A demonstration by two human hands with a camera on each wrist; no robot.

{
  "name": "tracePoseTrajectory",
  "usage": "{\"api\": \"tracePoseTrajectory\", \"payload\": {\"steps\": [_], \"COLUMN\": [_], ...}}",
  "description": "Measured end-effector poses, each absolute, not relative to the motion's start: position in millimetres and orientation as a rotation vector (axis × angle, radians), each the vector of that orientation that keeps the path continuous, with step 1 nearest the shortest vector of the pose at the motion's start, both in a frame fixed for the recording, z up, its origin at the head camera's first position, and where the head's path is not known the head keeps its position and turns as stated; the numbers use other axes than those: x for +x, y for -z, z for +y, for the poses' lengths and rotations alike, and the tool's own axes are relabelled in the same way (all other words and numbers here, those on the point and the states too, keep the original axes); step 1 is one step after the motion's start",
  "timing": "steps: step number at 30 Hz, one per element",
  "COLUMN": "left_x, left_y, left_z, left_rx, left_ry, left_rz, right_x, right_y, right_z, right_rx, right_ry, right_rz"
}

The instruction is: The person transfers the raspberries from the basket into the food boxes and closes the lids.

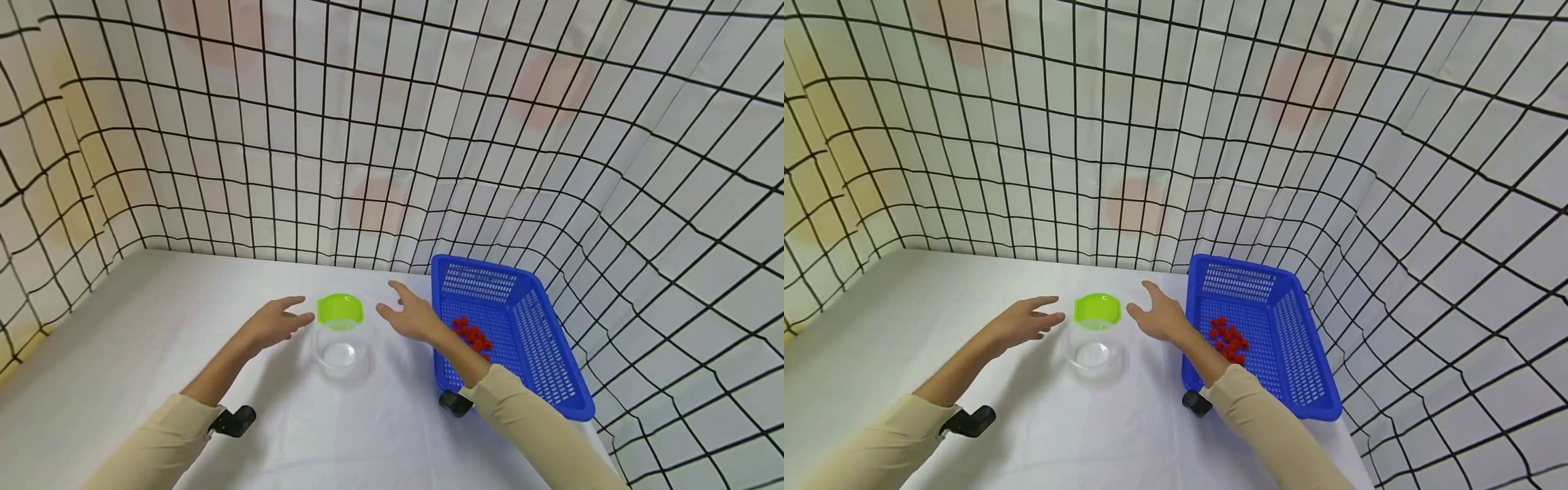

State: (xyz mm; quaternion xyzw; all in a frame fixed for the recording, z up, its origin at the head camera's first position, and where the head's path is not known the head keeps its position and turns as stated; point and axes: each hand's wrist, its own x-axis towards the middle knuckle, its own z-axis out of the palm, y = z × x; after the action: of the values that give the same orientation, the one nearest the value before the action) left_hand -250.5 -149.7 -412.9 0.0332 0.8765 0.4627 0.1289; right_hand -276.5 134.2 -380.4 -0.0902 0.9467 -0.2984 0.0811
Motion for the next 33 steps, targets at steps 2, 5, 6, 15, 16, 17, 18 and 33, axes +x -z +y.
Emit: {"api": "tracePoseTrajectory", "payload": {"steps": [2,5,6,15,16,17,18,33], "left_x": [-250,-248,-247,-244,-244,-244,-244,-247], "left_y": [419,427,428,440,441,441,442,452], "left_z": [-148,-145,-143,-136,-135,-135,-134,-130], "left_rx": [0.053,0.001,-0.016,-0.051,-0.055,-0.061,-0.069,-0.166], "left_ry": [-1.487,-1.656,-1.692,-1.839,-1.850,-1.861,-1.872,-1.977], "left_rz": [2.447,2.327,2.302,2.217,2.210,2.206,2.204,2.172], "right_x": [-277,-279,-279,-282,-283,-283,-284,-289], "right_y": [380,377,376,361,359,357,356,339], "right_z": [135,136,136,151,154,156,160,210], "right_rx": [-0.263,-0.250,-0.238,-0.198,-0.191,-0.191,-0.192,-0.155], "right_ry": [0.888,0.888,0.897,0.944,0.953,0.957,0.965,0.968], "right_rz": [2.839,2.858,2.858,2.868,2.867,2.868,2.868,2.914]}}
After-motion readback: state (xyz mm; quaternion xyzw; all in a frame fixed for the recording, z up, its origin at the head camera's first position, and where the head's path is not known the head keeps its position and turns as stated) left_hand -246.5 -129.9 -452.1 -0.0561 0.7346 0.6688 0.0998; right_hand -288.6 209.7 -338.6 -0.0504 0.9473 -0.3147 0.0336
